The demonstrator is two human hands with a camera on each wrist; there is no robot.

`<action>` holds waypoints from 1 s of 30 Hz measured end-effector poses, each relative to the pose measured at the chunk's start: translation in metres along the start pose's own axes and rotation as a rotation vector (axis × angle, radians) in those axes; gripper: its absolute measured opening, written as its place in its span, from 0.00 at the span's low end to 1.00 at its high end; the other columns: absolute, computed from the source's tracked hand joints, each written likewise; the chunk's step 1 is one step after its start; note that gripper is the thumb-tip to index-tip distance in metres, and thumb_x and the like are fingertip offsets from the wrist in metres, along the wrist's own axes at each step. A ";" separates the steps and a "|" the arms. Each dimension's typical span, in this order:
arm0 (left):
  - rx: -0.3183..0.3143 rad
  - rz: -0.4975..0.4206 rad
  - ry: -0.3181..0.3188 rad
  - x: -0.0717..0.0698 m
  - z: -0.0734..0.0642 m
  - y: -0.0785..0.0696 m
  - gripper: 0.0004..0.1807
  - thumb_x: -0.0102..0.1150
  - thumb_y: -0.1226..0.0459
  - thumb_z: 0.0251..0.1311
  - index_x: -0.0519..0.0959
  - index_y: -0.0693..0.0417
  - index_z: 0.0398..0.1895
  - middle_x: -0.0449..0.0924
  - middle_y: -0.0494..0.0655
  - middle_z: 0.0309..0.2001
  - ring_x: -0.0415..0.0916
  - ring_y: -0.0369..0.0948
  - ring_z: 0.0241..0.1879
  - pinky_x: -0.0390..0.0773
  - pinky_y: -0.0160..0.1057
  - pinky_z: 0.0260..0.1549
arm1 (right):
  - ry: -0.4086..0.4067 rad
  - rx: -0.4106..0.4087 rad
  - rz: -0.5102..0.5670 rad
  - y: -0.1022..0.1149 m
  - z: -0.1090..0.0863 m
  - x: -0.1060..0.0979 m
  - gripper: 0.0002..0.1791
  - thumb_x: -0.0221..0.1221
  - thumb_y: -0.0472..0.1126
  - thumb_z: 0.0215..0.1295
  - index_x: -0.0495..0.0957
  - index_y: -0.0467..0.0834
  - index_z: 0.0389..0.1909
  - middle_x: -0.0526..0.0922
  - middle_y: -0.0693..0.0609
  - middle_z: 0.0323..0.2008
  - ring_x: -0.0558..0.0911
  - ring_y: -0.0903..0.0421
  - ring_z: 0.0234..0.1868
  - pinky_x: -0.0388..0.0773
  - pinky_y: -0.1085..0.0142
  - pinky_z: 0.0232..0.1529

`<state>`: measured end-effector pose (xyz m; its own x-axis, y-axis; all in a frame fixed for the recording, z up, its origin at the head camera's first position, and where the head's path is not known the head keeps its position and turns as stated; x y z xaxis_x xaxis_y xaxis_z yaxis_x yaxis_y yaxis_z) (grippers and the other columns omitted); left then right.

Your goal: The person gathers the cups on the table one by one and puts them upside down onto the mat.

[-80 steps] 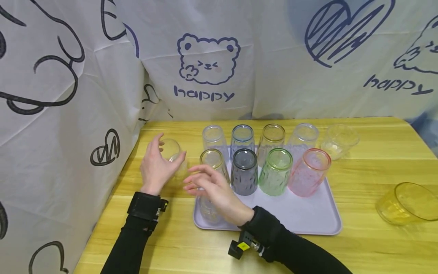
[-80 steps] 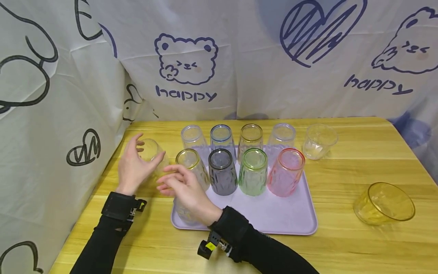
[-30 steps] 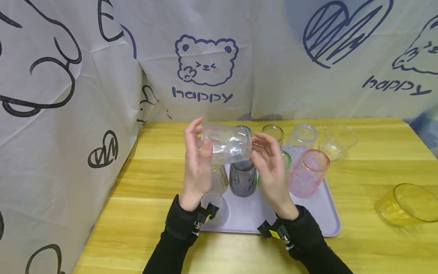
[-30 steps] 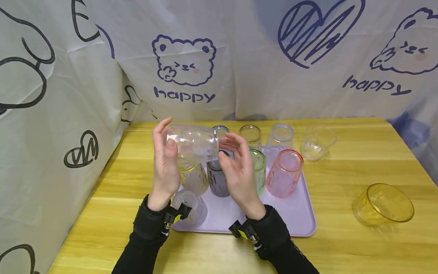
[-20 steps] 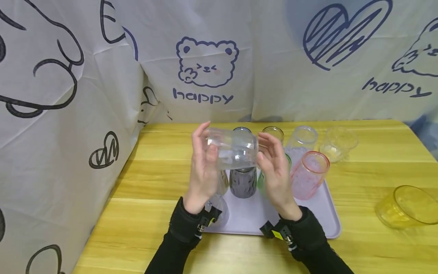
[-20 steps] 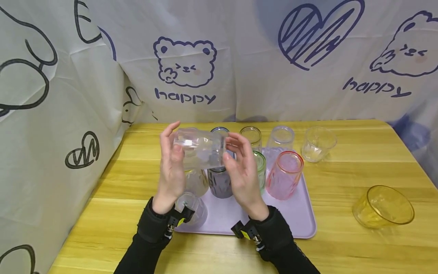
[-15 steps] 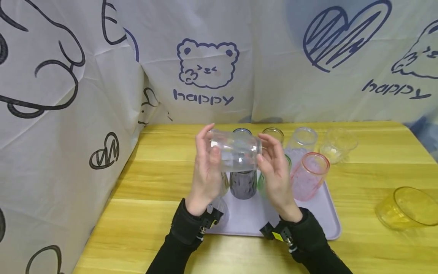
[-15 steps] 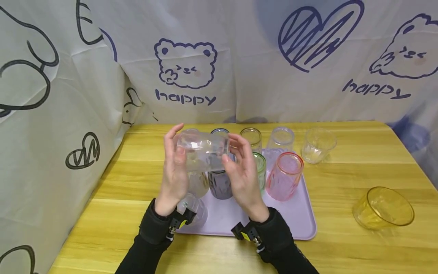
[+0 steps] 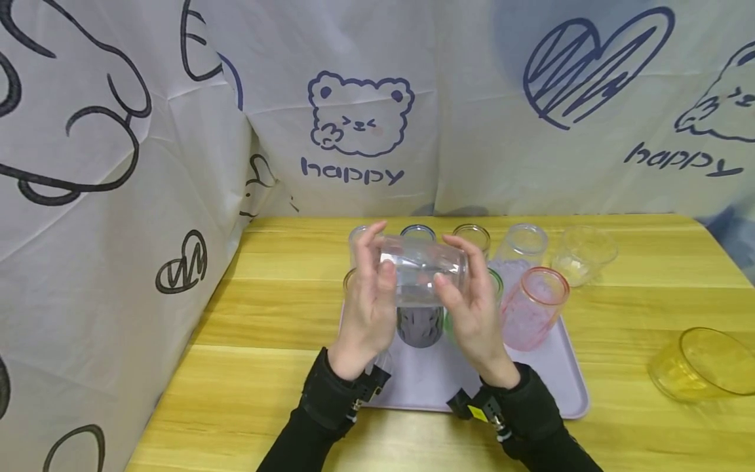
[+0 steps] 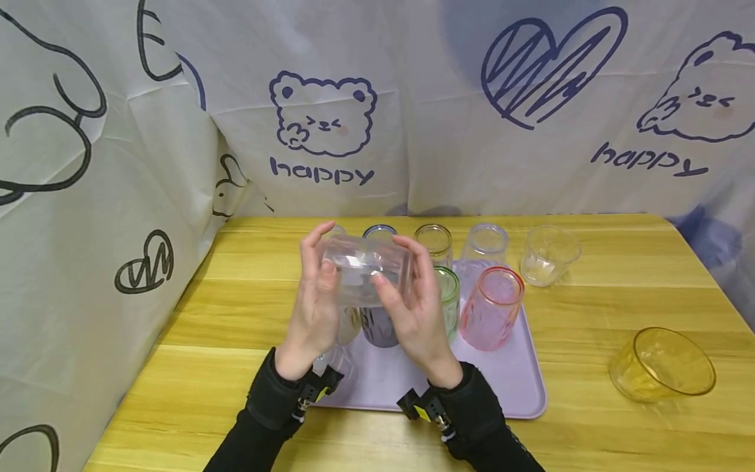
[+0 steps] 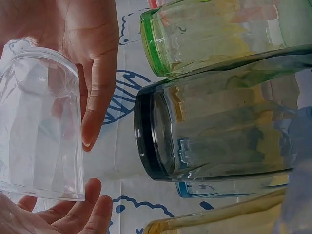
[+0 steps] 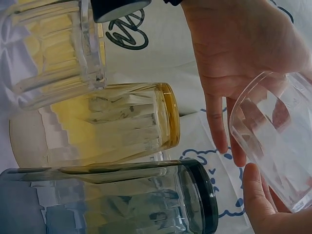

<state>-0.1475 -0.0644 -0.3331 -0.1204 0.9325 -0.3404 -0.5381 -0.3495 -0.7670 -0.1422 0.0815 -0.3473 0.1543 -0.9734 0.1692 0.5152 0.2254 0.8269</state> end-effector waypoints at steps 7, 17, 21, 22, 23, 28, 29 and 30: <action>0.009 0.034 0.023 0.001 -0.001 0.000 0.45 0.17 0.29 0.69 0.51 0.52 0.74 0.76 0.60 0.58 0.82 0.50 0.48 0.84 0.44 0.40 | -0.019 0.008 -0.017 -0.003 0.000 0.001 0.29 0.52 0.24 0.64 0.58 0.26 0.67 0.76 0.54 0.54 0.79 0.60 0.53 0.82 0.71 0.51; -0.038 0.050 0.052 0.003 -0.002 0.002 0.44 0.18 0.29 0.69 0.52 0.48 0.75 0.80 0.62 0.56 0.81 0.53 0.52 0.83 0.50 0.41 | -0.072 0.002 -0.057 -0.005 0.000 0.000 0.29 0.56 0.24 0.61 0.64 0.36 0.64 0.77 0.54 0.54 0.81 0.59 0.52 0.84 0.69 0.51; -0.054 0.028 0.086 0.003 -0.002 0.001 0.43 0.20 0.30 0.70 0.51 0.47 0.76 0.78 0.61 0.62 0.81 0.52 0.58 0.84 0.52 0.49 | -0.074 -0.023 -0.030 -0.005 0.000 -0.002 0.30 0.56 0.23 0.60 0.66 0.45 0.63 0.75 0.53 0.54 0.81 0.59 0.52 0.84 0.69 0.51; -0.055 0.022 0.099 0.003 -0.002 0.001 0.42 0.21 0.31 0.71 0.50 0.46 0.76 0.76 0.59 0.66 0.79 0.52 0.61 0.83 0.52 0.52 | -0.074 -0.026 -0.029 -0.005 0.000 -0.003 0.30 0.56 0.23 0.60 0.66 0.44 0.63 0.75 0.53 0.54 0.81 0.59 0.52 0.85 0.69 0.51; -0.058 0.015 0.114 0.002 -0.002 0.000 0.41 0.22 0.31 0.71 0.50 0.46 0.76 0.75 0.58 0.67 0.79 0.51 0.62 0.83 0.52 0.53 | -0.076 -0.025 -0.030 -0.004 0.001 -0.004 0.30 0.56 0.23 0.60 0.66 0.41 0.63 0.74 0.53 0.54 0.81 0.59 0.52 0.85 0.69 0.51; -0.067 0.037 0.146 -0.002 -0.001 -0.003 0.36 0.28 0.36 0.75 0.51 0.45 0.76 0.73 0.55 0.69 0.77 0.49 0.64 0.82 0.52 0.57 | -0.096 -0.005 -0.101 -0.004 0.001 -0.007 0.31 0.58 0.24 0.58 0.61 0.27 0.64 0.75 0.54 0.54 0.81 0.60 0.51 0.84 0.71 0.48; -0.068 0.040 0.149 -0.003 -0.001 -0.003 0.36 0.29 0.37 0.75 0.51 0.45 0.76 0.73 0.55 0.69 0.77 0.50 0.64 0.81 0.52 0.58 | -0.096 0.001 -0.109 -0.003 0.001 -0.008 0.32 0.58 0.24 0.58 0.61 0.26 0.64 0.75 0.53 0.54 0.81 0.60 0.50 0.85 0.70 0.47; -0.068 0.047 0.150 -0.004 -0.001 -0.003 0.35 0.30 0.37 0.75 0.52 0.45 0.76 0.73 0.55 0.70 0.77 0.50 0.64 0.81 0.52 0.58 | -0.092 0.007 -0.115 -0.003 0.001 -0.008 0.32 0.59 0.24 0.58 0.61 0.26 0.64 0.74 0.53 0.54 0.81 0.60 0.50 0.85 0.70 0.46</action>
<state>-0.1443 -0.0673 -0.3302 -0.0151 0.8929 -0.4500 -0.4766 -0.4021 -0.7818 -0.1459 0.0887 -0.3507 0.0163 -0.9924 0.1217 0.5191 0.1124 0.8473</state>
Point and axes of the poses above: each hand's wrist, its own z-axis towards the middle knuckle, its own x-axis out of the palm, y = z × x, the point moved 3 cm from there along z, towards the middle knuckle
